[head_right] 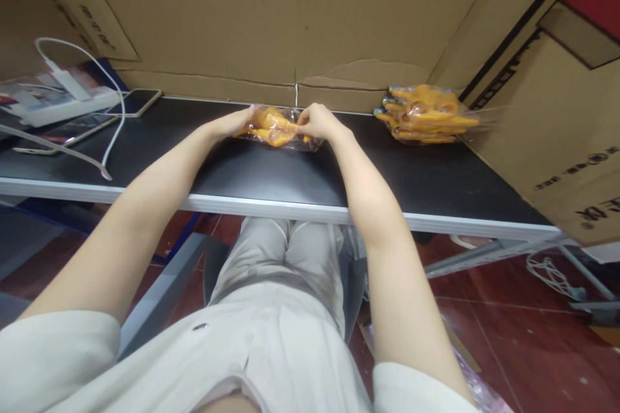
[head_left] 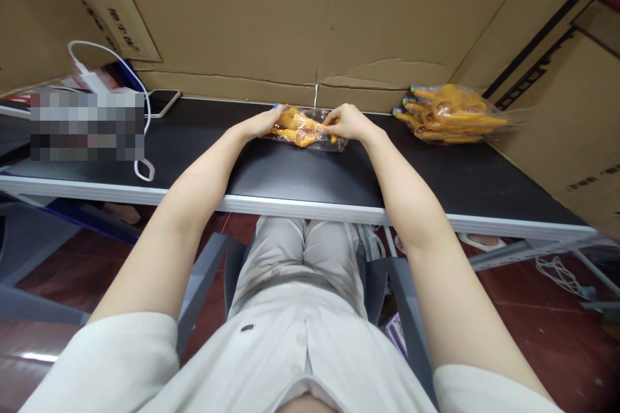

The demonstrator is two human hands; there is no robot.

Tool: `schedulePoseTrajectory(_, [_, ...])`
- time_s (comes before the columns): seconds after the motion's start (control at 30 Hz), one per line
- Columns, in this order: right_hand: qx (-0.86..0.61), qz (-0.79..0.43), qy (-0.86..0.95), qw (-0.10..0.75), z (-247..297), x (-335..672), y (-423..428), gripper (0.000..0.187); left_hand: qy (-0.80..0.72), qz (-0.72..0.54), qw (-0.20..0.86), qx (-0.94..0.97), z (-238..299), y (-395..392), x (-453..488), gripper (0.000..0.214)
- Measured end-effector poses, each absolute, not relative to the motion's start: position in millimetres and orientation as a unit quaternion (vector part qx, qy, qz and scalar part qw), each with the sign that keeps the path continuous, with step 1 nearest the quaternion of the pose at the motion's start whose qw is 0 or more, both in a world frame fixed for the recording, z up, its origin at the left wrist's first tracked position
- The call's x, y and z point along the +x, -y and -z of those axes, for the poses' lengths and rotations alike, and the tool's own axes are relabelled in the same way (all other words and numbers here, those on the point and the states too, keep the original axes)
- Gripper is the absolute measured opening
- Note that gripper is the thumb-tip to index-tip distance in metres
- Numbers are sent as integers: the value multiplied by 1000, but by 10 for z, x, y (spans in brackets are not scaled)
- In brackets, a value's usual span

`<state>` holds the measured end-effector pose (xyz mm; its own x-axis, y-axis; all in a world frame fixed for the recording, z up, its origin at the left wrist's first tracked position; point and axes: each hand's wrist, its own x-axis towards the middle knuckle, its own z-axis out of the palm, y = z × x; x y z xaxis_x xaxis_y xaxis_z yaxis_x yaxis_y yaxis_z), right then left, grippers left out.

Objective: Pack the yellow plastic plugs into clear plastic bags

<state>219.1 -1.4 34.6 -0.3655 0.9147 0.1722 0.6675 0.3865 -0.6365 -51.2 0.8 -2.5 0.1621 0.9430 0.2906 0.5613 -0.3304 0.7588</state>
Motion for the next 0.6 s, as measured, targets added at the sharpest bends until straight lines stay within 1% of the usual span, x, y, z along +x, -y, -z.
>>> schedulePoseTrajectory(0.13, [-492,-263,787,261,-326,2160,30,14,-505,-373,187,755,-23,47,-498,59])
schedulePoseTrajectory(0.27, [-501,-267,783,254,-324,2164,26,12,-471,-394,130,778,-28,58,-404,40])
schedulePoseTrajectory(0.33, [-505,-247,787,254,-327,2157,30,12,-473,-406,119,773,-13,28,-345,28])
schedulePoseTrajectory(0.4, [-509,-225,792,250,-330,2142,38,12,-476,-423,112,763,-4,-4,-301,21])
schedulePoseTrajectory(0.5, [-508,-222,795,246,-320,2104,45,20,-466,-449,112,754,-35,7,-267,18])
schedulePoseTrajectory(0.6, [-494,-235,789,278,-281,2047,48,27,-474,-451,137,744,-128,135,-228,18])
